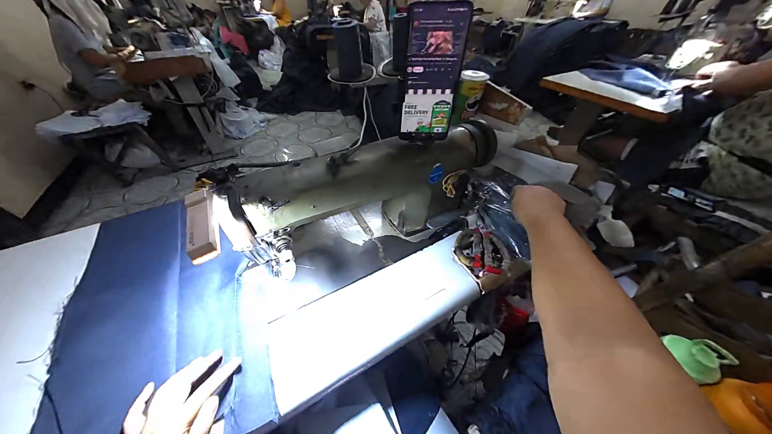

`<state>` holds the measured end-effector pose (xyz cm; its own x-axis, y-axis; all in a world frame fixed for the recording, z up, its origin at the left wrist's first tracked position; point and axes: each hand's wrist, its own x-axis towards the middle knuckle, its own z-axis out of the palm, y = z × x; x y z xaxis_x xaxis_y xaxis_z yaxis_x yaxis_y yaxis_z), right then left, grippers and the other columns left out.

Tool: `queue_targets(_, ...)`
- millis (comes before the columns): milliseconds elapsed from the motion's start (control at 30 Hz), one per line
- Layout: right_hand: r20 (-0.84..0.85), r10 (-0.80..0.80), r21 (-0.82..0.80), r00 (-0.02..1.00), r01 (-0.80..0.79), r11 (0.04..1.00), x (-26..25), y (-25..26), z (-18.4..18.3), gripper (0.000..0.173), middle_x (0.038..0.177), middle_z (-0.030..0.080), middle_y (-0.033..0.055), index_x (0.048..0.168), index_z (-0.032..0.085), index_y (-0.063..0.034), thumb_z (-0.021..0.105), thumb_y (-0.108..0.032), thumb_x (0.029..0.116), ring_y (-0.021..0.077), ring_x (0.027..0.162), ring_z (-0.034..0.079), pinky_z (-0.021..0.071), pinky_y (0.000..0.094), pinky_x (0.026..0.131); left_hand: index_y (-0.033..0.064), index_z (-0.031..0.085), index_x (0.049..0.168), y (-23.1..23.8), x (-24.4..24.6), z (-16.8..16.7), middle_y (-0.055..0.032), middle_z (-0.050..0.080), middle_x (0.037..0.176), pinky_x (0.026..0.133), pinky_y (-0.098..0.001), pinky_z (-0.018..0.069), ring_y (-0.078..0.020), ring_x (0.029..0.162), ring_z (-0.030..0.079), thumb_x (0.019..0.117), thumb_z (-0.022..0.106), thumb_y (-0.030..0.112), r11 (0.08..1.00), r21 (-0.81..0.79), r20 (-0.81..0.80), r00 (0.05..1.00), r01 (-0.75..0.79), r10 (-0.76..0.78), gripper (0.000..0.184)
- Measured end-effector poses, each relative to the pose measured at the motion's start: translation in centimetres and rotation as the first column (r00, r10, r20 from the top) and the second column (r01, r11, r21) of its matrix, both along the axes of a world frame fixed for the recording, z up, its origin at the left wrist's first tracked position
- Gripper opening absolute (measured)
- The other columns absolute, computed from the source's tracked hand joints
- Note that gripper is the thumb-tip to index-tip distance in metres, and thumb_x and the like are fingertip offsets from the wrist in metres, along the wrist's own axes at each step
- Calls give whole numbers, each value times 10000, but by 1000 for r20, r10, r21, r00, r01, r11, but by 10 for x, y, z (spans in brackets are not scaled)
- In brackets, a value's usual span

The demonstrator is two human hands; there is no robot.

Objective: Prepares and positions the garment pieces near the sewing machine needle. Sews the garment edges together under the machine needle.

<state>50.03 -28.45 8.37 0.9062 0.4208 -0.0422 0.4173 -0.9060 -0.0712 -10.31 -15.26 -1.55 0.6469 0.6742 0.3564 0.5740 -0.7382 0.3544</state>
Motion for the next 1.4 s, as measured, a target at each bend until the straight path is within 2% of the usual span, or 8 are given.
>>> queue_targets(133,-26,-112,58,993,114,992,-12,12,0,293,1210,629,379,1098,657,139,578,-129,1009,561,1155,611,471,745,860,211,749,1241,1,0,-2,-162,655,1371,1126,-730,192,-388,1359,539,1064,353,397,999,23,-40,999,29,-28,472)
queue_targets(367,-31,-180,107,983,182,977,0,13,-4,296,1183,631,389,1060,648,150,659,-128,959,559,1137,619,485,723,856,206,768,1195,-1,3,-3,-154,674,1337,1110,-689,268,-379,1304,581,1002,533,464,999,47,-37,999,-7,9,399)
queue_targets(500,-71,12,157,997,0,988,33,6,-12,309,1222,637,369,1171,694,35,578,-207,1019,570,1178,593,431,788,901,254,750,1254,-3,7,-4,-157,668,1336,1104,-688,277,-386,1284,586,979,573,463,997,76,-46,999,-15,18,388)
queue_targets(600,-43,23,105,999,-18,994,31,4,-6,294,1267,640,335,1245,707,-45,539,-158,1032,560,1203,587,430,785,909,239,757,1236,-4,8,-3,-169,670,1323,1093,-682,289,-396,1262,594,972,579,438,995,98,-56,998,-10,16,376)
queue_targets(767,-14,-119,80,993,120,990,12,17,-2,383,1219,628,381,1103,660,138,632,-231,1007,560,1164,608,468,740,882,219,755,1239,-6,10,-1,-184,666,1326,1089,-683,297,-417,1258,592,962,584,399,996,89,-82,996,-20,28,372)
queue_targets(1100,-80,-169,233,982,183,955,18,15,-9,310,1193,631,389,1077,658,138,666,-147,956,563,1150,613,472,739,871,193,746,1242,-6,11,1,-198,658,1333,1090,-666,317,-440,1271,578,963,572,393,994,103,-132,991,-24,38,385)
queue_targets(1233,-110,-109,338,988,140,931,30,9,-14,327,1230,610,409,1169,643,132,596,-145,1001,585,1179,588,438,773,914,205,739,1250,-6,12,-1,-192,653,1341,1084,-664,317,-435,1276,573,963,567,401,992,126,-117,992,-32,47,387)
queue_targets(1400,-89,-57,570,994,97,816,34,-2,-3,352,1313,577,389,1279,617,88,496,-154,1055,576,1289,510,393,745,1018,243,728,1289,-6,12,-3,-187,652,1344,1088,-649,308,-429,1272,574,978,541,400,990,137,-108,993,-30,45,395)
